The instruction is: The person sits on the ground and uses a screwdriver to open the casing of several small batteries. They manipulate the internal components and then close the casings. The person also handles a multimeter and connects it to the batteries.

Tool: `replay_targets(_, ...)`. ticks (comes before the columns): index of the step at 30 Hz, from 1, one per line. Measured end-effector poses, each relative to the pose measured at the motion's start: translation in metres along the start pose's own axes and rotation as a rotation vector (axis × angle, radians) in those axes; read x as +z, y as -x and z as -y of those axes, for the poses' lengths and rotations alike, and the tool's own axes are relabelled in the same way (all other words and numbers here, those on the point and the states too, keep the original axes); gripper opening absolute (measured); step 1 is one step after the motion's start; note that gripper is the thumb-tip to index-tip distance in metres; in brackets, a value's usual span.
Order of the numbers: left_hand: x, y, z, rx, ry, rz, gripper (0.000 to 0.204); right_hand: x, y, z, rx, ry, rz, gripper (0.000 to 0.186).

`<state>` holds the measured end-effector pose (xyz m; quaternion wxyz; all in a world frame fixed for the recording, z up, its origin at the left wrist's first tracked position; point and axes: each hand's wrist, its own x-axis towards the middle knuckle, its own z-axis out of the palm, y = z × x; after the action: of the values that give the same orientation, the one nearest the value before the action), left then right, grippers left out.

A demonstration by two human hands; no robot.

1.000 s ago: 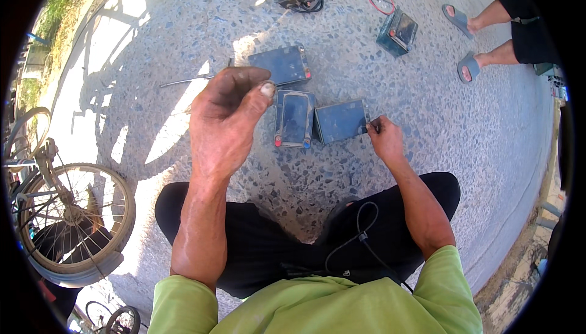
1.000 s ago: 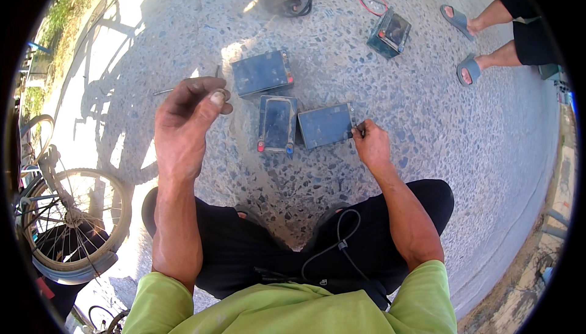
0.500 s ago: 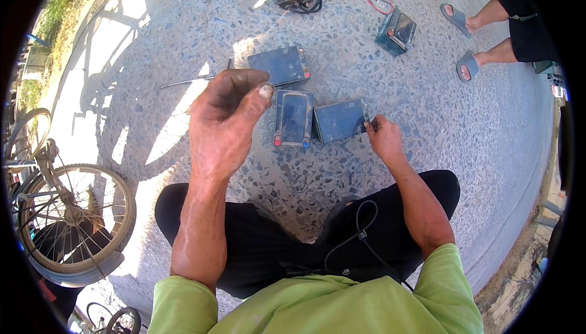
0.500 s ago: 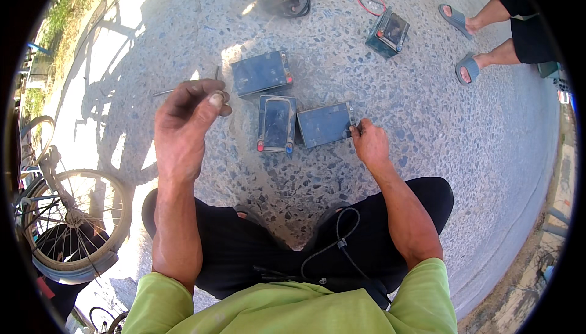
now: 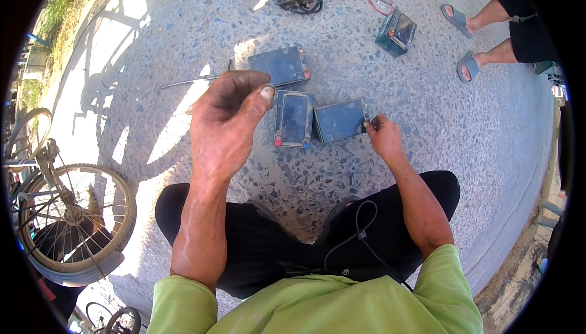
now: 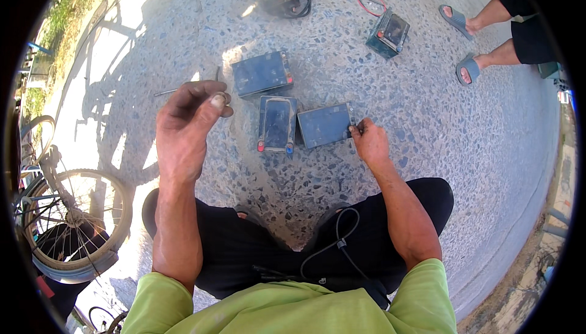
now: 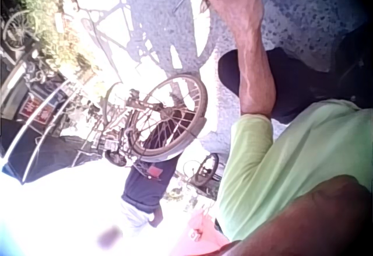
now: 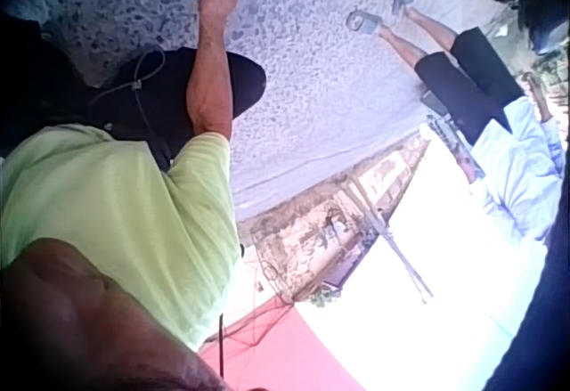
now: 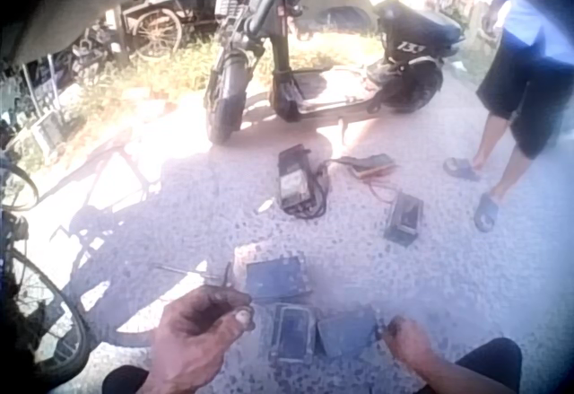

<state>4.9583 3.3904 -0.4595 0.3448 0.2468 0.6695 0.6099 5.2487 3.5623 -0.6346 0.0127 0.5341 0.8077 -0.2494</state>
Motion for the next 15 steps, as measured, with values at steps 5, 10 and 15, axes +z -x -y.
replay_targets(5,0.0014,-0.0001,-0.0008,0.003,0.009,0.001,0.023,-0.0048,-0.0009,0.0036,-0.052,-0.082,-0.015,0.019)
replay_targets(10,0.0024,-0.0008,-0.0014,0.006,-0.003,0.003,0.023,-0.0066,0.0001,0.0053,-0.026,-0.106,0.025,0.017)
replay_targets(15,0.0048,-0.0017,0.0002,-0.004,0.009,0.015,0.024,-0.0034,0.001,-0.0011,-0.028,-0.099,0.005,0.017)
